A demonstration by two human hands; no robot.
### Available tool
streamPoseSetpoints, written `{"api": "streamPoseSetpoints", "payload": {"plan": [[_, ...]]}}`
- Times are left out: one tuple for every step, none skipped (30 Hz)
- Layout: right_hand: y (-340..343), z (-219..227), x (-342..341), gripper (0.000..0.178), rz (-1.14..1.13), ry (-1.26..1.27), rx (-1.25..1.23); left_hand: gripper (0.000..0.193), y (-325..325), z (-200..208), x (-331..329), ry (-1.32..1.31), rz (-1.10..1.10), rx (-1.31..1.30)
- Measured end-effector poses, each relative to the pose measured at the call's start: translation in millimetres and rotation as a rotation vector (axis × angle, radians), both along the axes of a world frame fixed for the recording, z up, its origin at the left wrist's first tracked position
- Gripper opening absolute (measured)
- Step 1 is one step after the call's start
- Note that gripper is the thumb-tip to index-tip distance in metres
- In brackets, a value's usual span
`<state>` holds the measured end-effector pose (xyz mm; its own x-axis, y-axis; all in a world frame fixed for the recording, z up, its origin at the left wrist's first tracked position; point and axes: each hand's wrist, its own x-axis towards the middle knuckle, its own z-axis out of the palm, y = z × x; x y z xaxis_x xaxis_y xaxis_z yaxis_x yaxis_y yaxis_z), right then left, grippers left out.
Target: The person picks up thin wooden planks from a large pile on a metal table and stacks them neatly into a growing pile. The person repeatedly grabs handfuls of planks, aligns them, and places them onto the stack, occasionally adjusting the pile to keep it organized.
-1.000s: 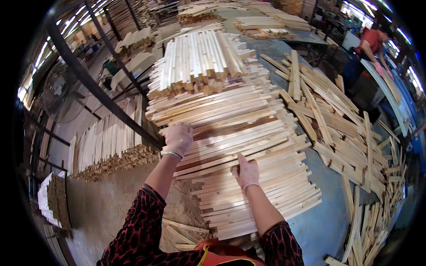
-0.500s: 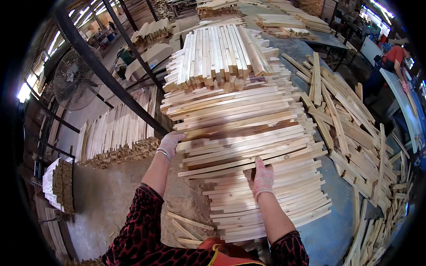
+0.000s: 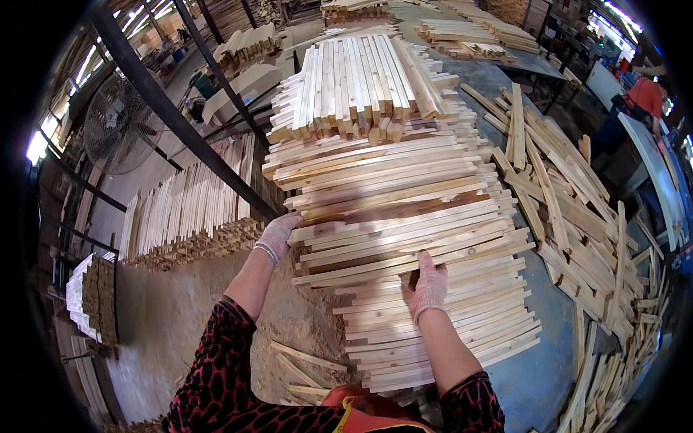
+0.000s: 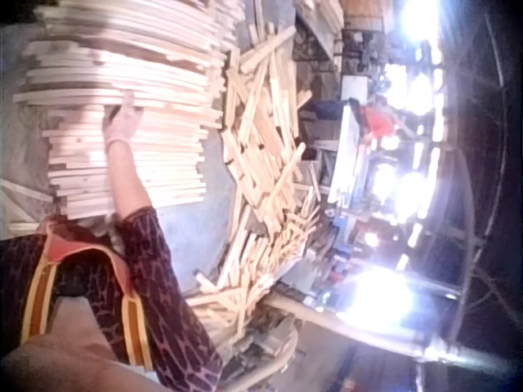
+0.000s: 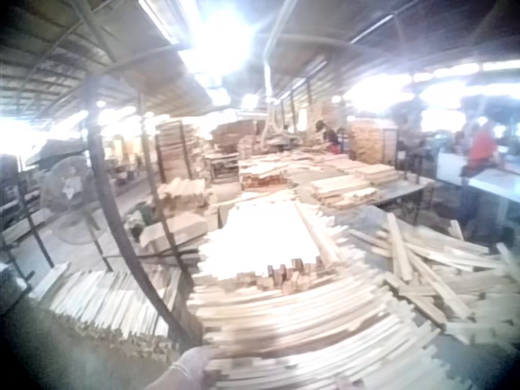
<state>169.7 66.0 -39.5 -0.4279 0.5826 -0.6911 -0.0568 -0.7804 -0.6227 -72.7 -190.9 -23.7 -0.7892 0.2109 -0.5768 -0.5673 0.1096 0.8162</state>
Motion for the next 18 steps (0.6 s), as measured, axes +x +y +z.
{"api": "streamPoseSetpoints", "payload": {"plan": [[-3, 1, -1, 0.042, 0.011, -0.007, -0.009, 0.038, -11, -8, -3, -0.009, 0.005, 0.015], [-6, 2, -2, 0.042, 0.019, -0.016, -0.017, 0.040, -25, -19, -10, -0.018, 0.008, 0.031], [-11, 2, -3, 0.041, 0.035, 0.006, -0.013, 0.043, -37, -31, -14, -0.027, 0.010, 0.046], [-7, -1, -1, 0.041, 0.020, 0.021, 0.005, 0.044, -27, -27, -11, -0.002, 0.015, 0.096], [-1, -4, 3, 0.041, -0.004, 0.031, 0.026, 0.045, -13, -14, -3, 0.018, 0.012, 0.149], [1, -5, 5, 0.040, 0.014, 0.019, 0.034, 0.046, -7, -6, 4, 0.041, 0.022, 0.194], [-2, -6, 5, 0.039, 0.047, 0.010, 0.035, 0.047, -16, -13, 5, 0.069, 0.025, 0.229], [-2, -4, 4, 0.039, 0.074, 0.005, 0.041, 0.047, -26, -21, 0, 0.102, 0.022, 0.268], [-3, -2, 4, 0.038, 0.082, -0.024, 0.032, 0.048, -31, -30, -2, 0.133, 0.018, 0.308], [-2, -1, 3, 0.037, 0.084, -0.052, 0.023, 0.042, -28, -17, 5, 0.174, 0.053, 0.268], [-2, 1, 1, 0.036, 0.087, -0.080, 0.013, 0.040, -27, -21, 3, 0.191, 0.013, 0.218], [-2, 2, -1, 0.036, 0.069, -0.076, 0.002, 0.038, -30, -26, -2, 0.210, -0.026, 0.168], [-4, -1, -1, 0.040, 0.057, -0.029, 0.001, 0.037, -33, -24, -5, 0.232, -0.063, 0.115], [-6, -3, -1, 0.044, 0.045, 0.019, 0.000, 0.038, -37, -22, -7, 0.327, -0.184, -0.075], [-9, -6, -1, 0.049, 0.034, 0.067, -0.002, 0.040, -44, -18, -7, 0.397, -0.268, -0.232], [-15, 0, -1, 0.047, 0.048, 0.073, -0.003, 0.042, -41, -4, -4, 0.463, -0.360, -0.381], [-14, 1, -2, 0.044, 0.098, 0.005, 0.010, 0.044, -35, 19, 0, 0.539, -0.457, -0.526], [-12, -2, -3, 0.042, 0.147, -0.067, 0.024, 0.048, -27, 38, -1, 0.459, -0.601, -0.692]]}}
